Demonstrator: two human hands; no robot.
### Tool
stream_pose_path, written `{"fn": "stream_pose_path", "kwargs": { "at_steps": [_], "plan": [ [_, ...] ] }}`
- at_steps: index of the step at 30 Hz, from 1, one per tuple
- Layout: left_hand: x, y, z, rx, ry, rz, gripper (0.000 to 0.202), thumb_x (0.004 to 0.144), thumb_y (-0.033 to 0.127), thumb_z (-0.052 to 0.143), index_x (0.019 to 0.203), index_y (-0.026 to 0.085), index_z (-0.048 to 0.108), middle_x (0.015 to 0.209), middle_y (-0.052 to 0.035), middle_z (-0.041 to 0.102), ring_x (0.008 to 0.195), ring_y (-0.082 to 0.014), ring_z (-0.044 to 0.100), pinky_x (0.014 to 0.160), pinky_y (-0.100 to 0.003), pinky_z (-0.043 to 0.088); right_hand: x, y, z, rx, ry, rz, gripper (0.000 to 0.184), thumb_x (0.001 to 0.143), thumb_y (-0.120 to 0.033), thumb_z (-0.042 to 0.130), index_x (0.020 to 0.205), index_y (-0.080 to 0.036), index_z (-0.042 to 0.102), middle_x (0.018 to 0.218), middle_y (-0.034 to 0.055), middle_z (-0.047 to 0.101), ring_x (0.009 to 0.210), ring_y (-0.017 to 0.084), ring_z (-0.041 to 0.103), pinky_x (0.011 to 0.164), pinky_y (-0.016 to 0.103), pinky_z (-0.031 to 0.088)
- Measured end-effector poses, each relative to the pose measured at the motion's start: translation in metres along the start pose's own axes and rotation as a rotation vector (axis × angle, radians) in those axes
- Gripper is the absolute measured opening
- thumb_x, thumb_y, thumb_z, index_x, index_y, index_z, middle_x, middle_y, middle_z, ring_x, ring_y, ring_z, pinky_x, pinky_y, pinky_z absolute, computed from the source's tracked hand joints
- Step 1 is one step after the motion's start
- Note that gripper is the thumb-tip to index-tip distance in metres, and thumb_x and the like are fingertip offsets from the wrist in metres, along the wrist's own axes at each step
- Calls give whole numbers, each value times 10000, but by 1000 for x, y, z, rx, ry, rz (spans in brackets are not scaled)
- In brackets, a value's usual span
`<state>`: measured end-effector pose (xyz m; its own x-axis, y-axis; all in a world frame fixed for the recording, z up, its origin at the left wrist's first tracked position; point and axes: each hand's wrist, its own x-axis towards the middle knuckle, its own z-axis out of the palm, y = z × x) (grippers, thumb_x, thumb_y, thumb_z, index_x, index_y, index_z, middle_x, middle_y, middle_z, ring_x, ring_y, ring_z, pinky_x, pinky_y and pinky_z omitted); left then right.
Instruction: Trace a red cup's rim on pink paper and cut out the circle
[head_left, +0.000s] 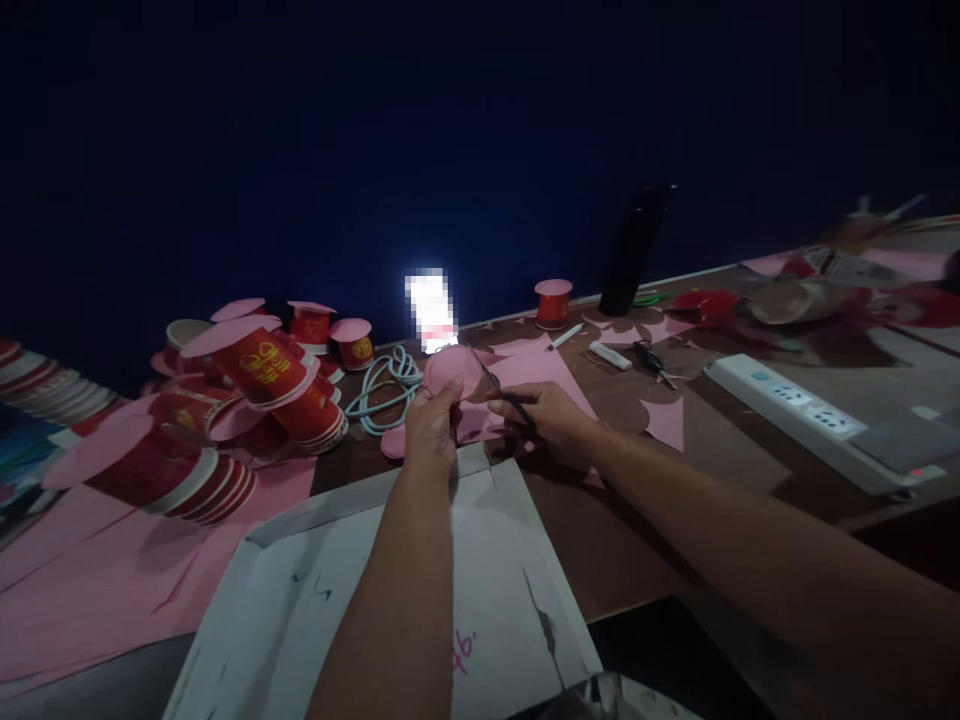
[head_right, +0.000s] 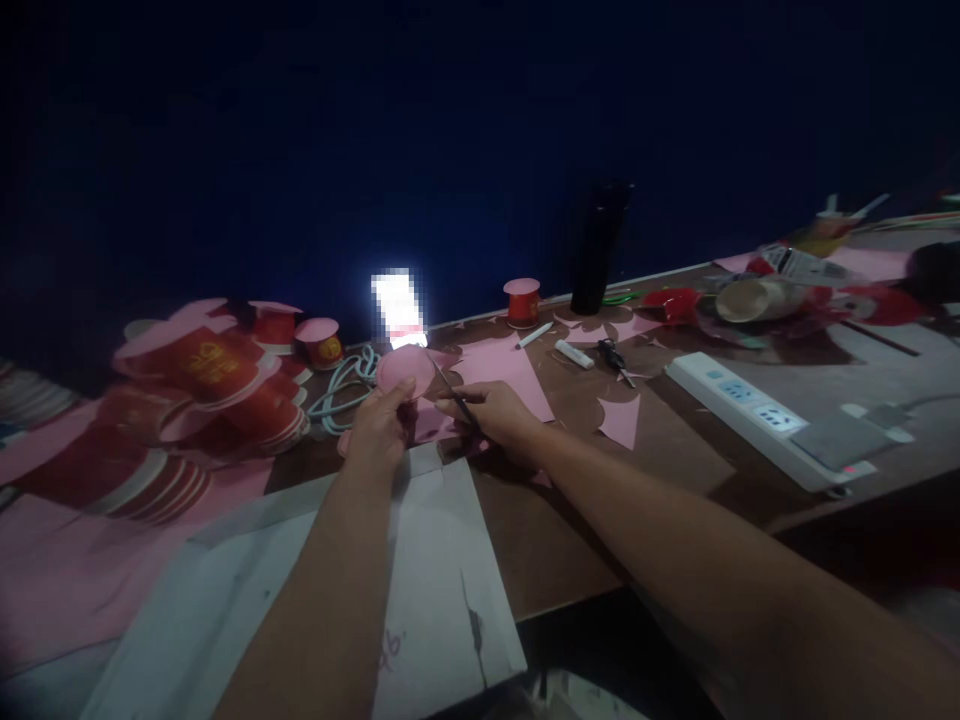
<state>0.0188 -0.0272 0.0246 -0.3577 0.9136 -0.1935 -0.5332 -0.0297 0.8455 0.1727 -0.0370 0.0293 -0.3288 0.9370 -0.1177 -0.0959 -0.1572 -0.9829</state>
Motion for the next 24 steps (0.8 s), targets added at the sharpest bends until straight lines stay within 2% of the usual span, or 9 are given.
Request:
{"fn": "stream_pose_path", "kwargs": {
  "at_steps": [7, 19, 24],
  "plan": [
    [-3, 1, 0, 99, -43, -7, 435, 439, 314, 862, 718, 151, 572, 543, 65, 524, 451, -40, 454, 440, -154, 353, -3, -8, -1, 40, -30, -1, 541, 594, -404, 819, 1048, -129, 714, 596, -16, 554, 491, 69, 453, 405, 181, 356],
    [-1, 1, 0, 22, -35, -65, 448, 401, 245, 870, 698, 154, 547, 525, 68, 533, 427, -44, 463, 422, -162, 339, -2, -2, 1, 57, -8, -29, 511, 612, -417, 809, 1037, -148, 719, 680, 15, 613, 539, 81, 492, 459, 196, 404],
    [2, -1, -2, 11, -19, -65, 439, 417, 222, 864, 687, 158, 524, 527, 71, 533, 426, -44, 470, 427, -159, 360, -3, -3, 2, 63, 1, -24, 496, 611, -403, 813, 1022, -143, 720, 674, 5, 599, 519, 65, 459, 444, 183, 380]
  ]
}}
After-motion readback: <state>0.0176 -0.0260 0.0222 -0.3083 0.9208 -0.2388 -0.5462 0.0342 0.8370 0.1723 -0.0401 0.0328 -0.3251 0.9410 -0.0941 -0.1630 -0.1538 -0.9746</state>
